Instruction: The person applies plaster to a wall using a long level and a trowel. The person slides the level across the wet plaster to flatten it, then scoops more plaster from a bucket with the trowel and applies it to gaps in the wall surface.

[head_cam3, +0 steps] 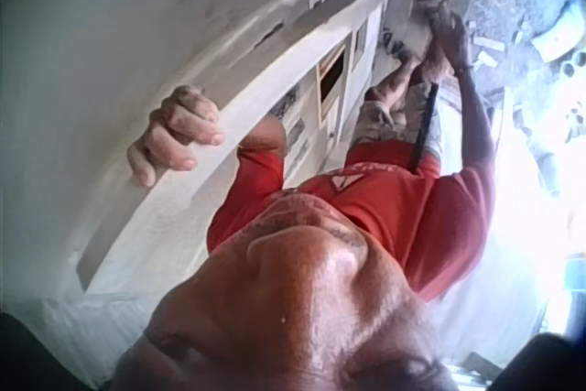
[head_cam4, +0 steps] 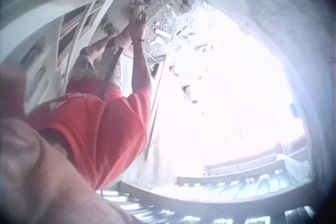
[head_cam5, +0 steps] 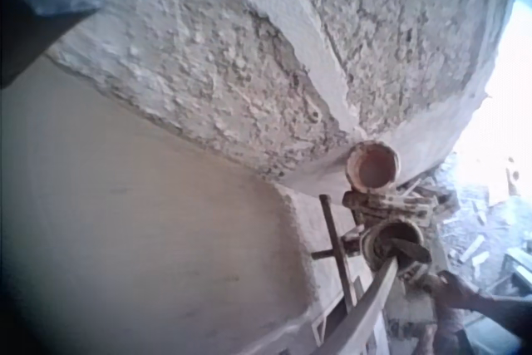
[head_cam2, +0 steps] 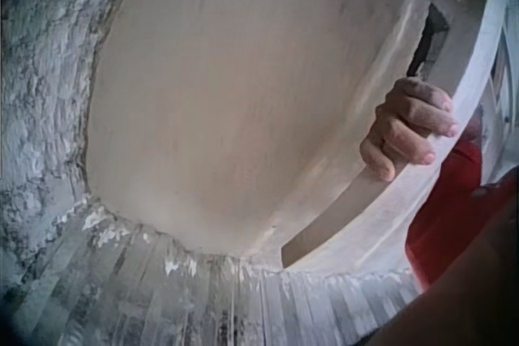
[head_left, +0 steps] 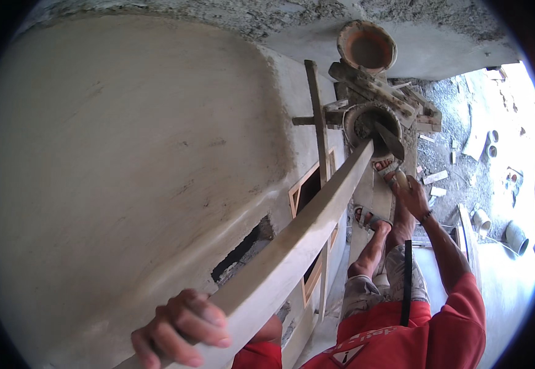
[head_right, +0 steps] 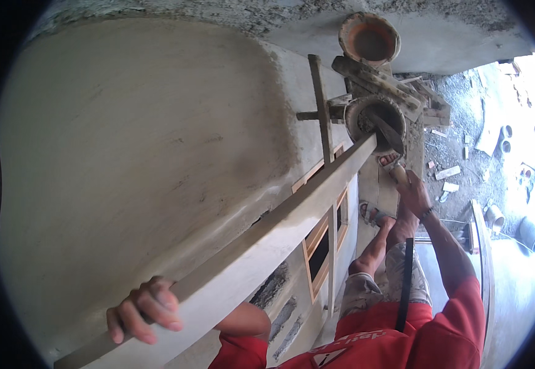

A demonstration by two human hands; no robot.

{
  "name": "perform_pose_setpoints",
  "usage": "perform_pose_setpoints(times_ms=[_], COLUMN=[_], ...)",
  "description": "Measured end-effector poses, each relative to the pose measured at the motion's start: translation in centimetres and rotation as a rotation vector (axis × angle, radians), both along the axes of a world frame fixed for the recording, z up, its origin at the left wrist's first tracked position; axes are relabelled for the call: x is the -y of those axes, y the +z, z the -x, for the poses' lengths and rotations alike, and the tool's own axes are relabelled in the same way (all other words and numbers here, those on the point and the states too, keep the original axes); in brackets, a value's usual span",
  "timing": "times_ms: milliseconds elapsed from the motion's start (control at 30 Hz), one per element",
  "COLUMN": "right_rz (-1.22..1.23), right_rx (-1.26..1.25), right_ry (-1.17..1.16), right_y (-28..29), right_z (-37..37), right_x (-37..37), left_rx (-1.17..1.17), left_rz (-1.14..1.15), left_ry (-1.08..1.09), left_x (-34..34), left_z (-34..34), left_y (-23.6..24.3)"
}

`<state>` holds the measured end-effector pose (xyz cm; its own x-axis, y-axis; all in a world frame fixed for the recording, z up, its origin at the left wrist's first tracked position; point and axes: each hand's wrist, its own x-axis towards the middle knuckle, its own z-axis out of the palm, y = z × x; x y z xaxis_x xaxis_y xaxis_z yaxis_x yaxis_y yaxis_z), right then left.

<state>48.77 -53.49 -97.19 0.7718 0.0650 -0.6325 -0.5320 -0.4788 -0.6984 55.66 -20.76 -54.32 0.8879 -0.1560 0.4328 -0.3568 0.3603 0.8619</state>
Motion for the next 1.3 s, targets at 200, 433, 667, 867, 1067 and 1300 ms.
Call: perform_pose_setpoints(times_ms=[200, 433, 667, 867, 1067, 1300], right_rz=[-0.012, -0.383, -0.125, 0.168, 0.670, 0.362], right_rx=[0.186, 0.415, 0.323, 0.231, 0.056, 0.166], right_ry=[0.234, 0.636, 0.954, 1.026, 1.145, 0.747], right_y=[15.0, 27.4, 24.1, 5.5, -14.2, -11.1], right_z=[-6.5, -11.5, -11.6, -13.4, -15.6, -11.5], right_x=[3.2, 3.4, 3.3, 3.0, -0.7, 0.1], left_rx=[0.230, 0.125, 0.213, 0.323, 0.424, 0.424], left_rz=[0.103, 0.092, 0.094, 0.119, 0.270, 0.190], left_ry=[-0.555, -0.974, -1.134, -1.108, -0.889, -0.230], left_x=[2.4, 5.0, 6.1, 5.8, 6.3, 0.4], left_z=[-4.6, -6.4, -7.0, -7.1, -6.8, 0.7], left_y=[-0.8, 0.1, -1.2, -0.9, 1.4, 5.9])
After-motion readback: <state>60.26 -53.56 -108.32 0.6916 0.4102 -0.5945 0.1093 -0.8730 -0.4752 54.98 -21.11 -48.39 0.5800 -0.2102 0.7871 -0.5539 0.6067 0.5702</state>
